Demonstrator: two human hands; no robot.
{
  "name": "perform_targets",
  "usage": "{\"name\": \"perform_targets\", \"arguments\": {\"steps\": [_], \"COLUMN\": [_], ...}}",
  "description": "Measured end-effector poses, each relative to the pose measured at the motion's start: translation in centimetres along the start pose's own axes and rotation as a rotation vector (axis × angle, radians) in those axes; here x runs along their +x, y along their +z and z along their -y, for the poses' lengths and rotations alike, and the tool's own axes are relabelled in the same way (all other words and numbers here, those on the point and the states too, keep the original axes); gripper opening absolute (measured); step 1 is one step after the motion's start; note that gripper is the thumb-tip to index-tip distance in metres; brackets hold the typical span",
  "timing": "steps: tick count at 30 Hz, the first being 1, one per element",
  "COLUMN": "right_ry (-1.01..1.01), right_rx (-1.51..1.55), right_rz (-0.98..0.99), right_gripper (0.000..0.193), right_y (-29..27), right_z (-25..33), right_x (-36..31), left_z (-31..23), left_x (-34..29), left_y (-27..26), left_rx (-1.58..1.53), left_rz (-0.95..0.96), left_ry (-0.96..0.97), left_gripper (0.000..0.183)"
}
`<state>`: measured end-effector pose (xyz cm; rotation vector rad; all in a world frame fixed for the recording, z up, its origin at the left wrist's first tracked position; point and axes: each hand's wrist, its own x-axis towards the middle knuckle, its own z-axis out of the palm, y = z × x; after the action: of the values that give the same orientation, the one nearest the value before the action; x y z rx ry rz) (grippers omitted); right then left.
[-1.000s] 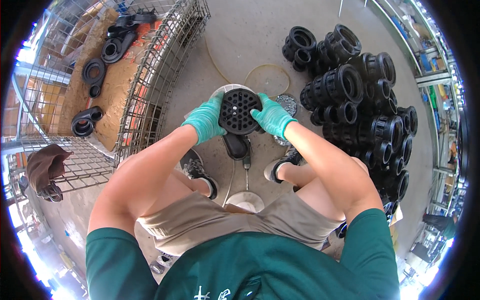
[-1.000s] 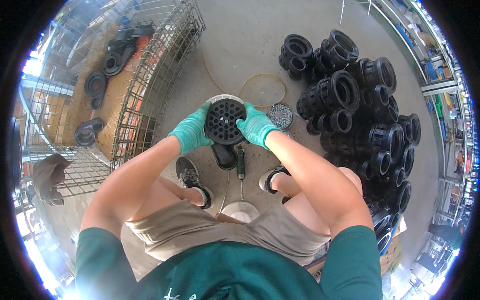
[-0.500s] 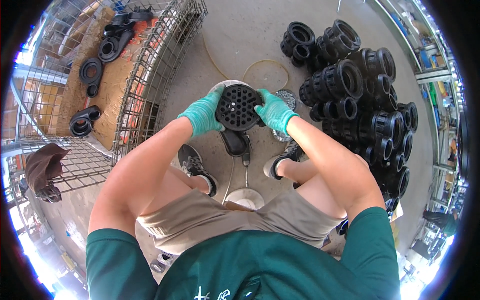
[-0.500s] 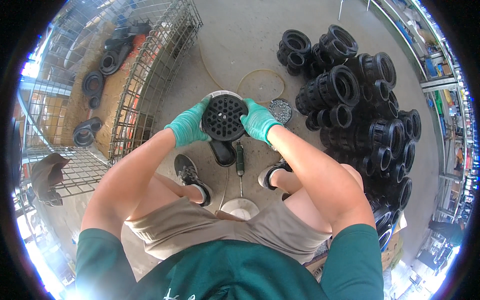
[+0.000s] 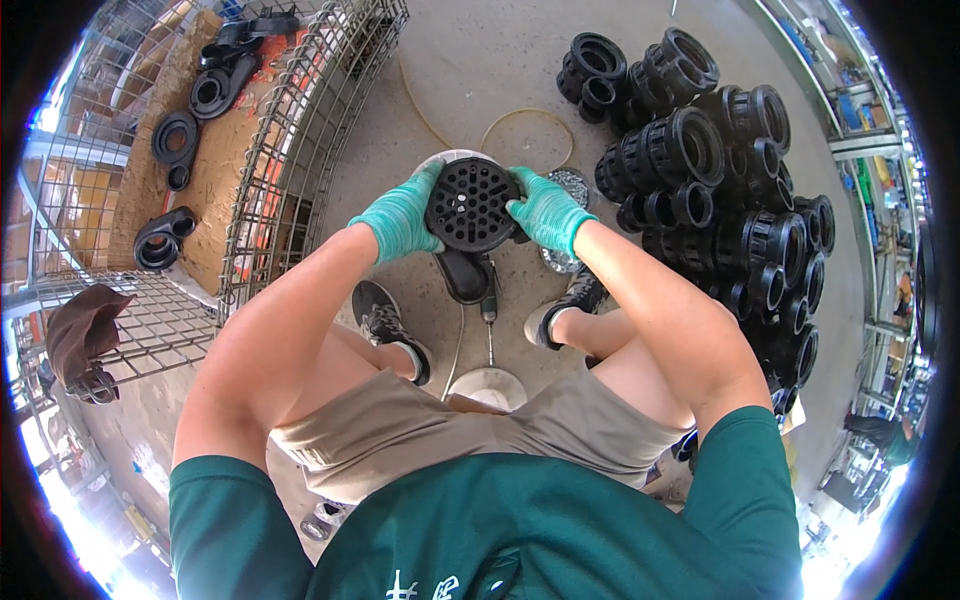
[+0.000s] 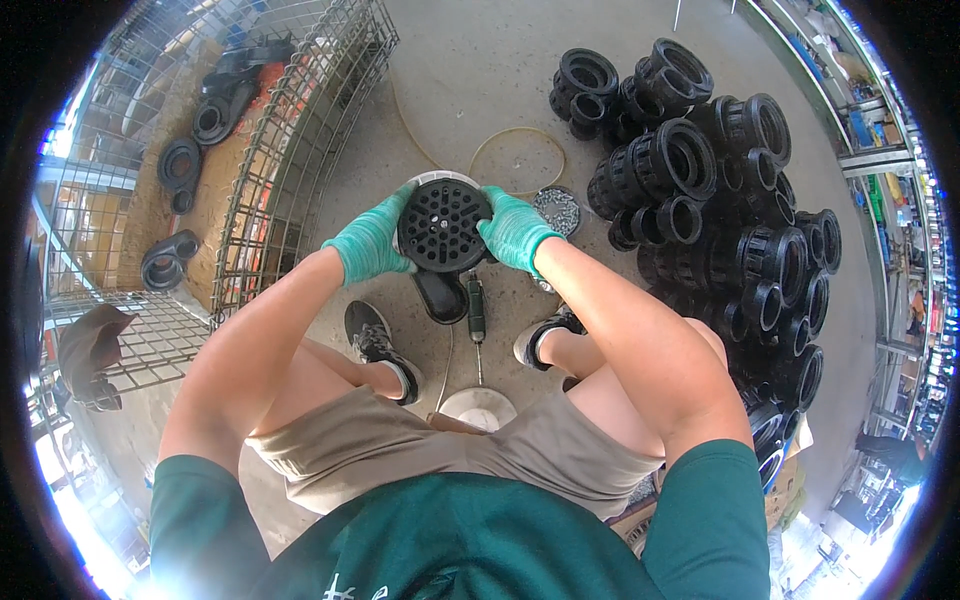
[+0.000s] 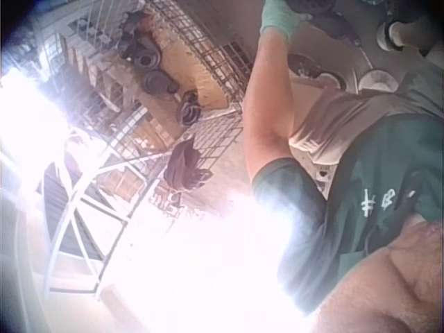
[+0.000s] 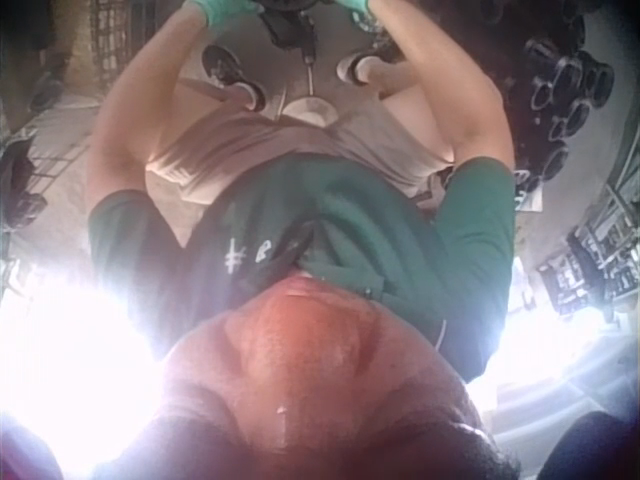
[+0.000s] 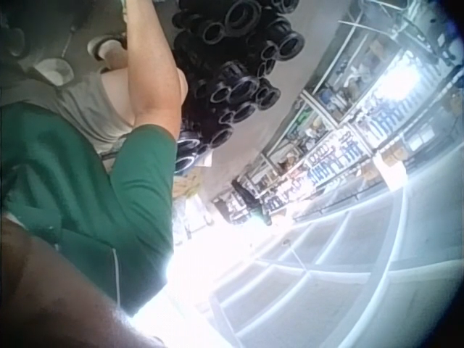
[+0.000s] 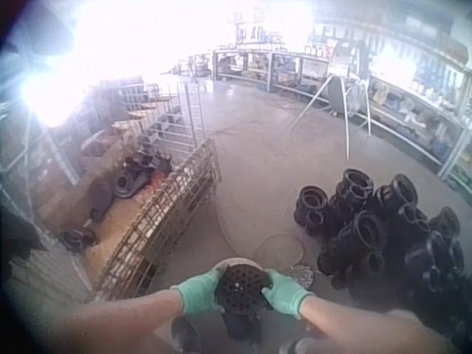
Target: The person assembles a black plastic fan housing by inserting and tightening screws using a pneumatic screwdriver and hammering components together.
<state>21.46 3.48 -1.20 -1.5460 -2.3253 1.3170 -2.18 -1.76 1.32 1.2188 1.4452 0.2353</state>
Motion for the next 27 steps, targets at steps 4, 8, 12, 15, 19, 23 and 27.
{"name": "perform_targets", "arguments": {"steps": [4, 8, 12, 15, 19, 23, 27], "right_ry": [0.018, 0.043, 0.053, 0.044, 0.039, -0.026, 0.113], "right_rx": [-0.003, 0.02, 0.008, 0.004, 0.033, -0.085, 0.254], "right_rz": [0.002, 0.017, 0.028, 0.024, 0.029, -0.039, -0.117], "right_gripper": [0.054, 0.054, 0.054, 0.054, 0.055, 0.058, 0.053], "right_y": [0.0, 0.0, -0.1, -0.2, -0.1, 0.0, -3.6], "right_z": [0.1, 0.8, 0.7, 0.5, 0.3, -1.3, -0.9], "right_x": [0.0, 0.0, -0.1, -0.2, -0.2, 0.3, -0.9], "left_z": [1.3, 3.5, 3.0, 2.1, 3.0, 5.0, -1.6], "left_x": [0.8, 1.7, 1.4, 0.8, 1.6, 2.5, -2.2], "left_y": [0.1, -0.2, -0.1, -0.1, 0.3, -0.2, -2.5], "left_rx": [-0.072, 0.113, 0.238, 0.276, 0.157, 0.269, 0.492], "left_rz": [-0.002, -0.03, -0.062, -0.055, -0.033, -0.099, -0.237], "left_ry": [0.01, 0.121, 0.133, 0.131, 0.132, 0.198, 0.318], "left_gripper": [0.115, 0.115, 0.118, 0.12, 0.122, 0.127, 0.131]}}
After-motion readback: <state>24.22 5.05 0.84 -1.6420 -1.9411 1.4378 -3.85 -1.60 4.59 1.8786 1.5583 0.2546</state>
